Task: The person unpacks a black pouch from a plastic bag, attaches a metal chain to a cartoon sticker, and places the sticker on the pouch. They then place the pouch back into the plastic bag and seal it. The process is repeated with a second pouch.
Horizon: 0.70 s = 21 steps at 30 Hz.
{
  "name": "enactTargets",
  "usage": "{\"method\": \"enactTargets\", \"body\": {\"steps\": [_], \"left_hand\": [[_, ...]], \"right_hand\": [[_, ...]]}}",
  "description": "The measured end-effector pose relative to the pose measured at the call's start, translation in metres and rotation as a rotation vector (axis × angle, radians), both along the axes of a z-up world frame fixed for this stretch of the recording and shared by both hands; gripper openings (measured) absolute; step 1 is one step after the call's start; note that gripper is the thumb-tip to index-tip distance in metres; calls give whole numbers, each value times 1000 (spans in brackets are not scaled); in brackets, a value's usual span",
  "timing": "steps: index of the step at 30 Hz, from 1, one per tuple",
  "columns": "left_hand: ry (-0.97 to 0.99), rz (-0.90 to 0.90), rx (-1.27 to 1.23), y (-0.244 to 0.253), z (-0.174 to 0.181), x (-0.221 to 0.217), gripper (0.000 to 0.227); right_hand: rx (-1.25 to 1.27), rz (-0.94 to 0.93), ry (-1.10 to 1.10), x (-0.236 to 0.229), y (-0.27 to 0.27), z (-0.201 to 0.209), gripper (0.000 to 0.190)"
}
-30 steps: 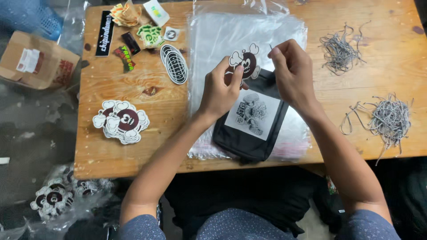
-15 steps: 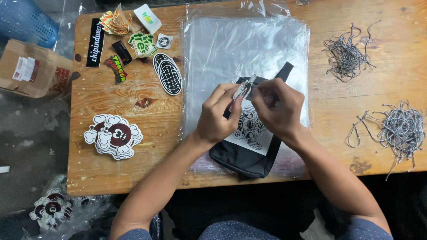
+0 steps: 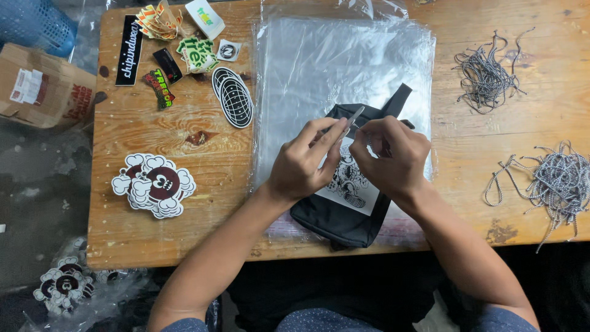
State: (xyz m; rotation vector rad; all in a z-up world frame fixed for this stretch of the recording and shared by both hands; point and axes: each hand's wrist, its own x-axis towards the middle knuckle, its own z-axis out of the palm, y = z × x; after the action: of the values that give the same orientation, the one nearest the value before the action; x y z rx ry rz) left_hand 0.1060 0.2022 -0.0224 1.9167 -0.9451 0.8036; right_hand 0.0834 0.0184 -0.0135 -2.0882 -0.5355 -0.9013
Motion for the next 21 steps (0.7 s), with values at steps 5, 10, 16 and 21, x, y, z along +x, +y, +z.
{"method": "enactTargets", "body": {"steps": [5, 10, 16, 21], "left_hand": [[-33, 17, 24, -1, -5, 0, 34], [-73, 44, 39, 2, -6, 4, 33], [-179, 90, 120, 8, -1, 12, 35], [-178, 45, 155, 12, 8, 8, 35]], "right_hand": [[-18, 5, -1, -2, 4, 7, 17], [3, 31, 8, -8, 11, 26, 19], [57, 188, 455, -7, -3, 43, 26], [297, 361, 618, -7, -10, 42, 16]]}}
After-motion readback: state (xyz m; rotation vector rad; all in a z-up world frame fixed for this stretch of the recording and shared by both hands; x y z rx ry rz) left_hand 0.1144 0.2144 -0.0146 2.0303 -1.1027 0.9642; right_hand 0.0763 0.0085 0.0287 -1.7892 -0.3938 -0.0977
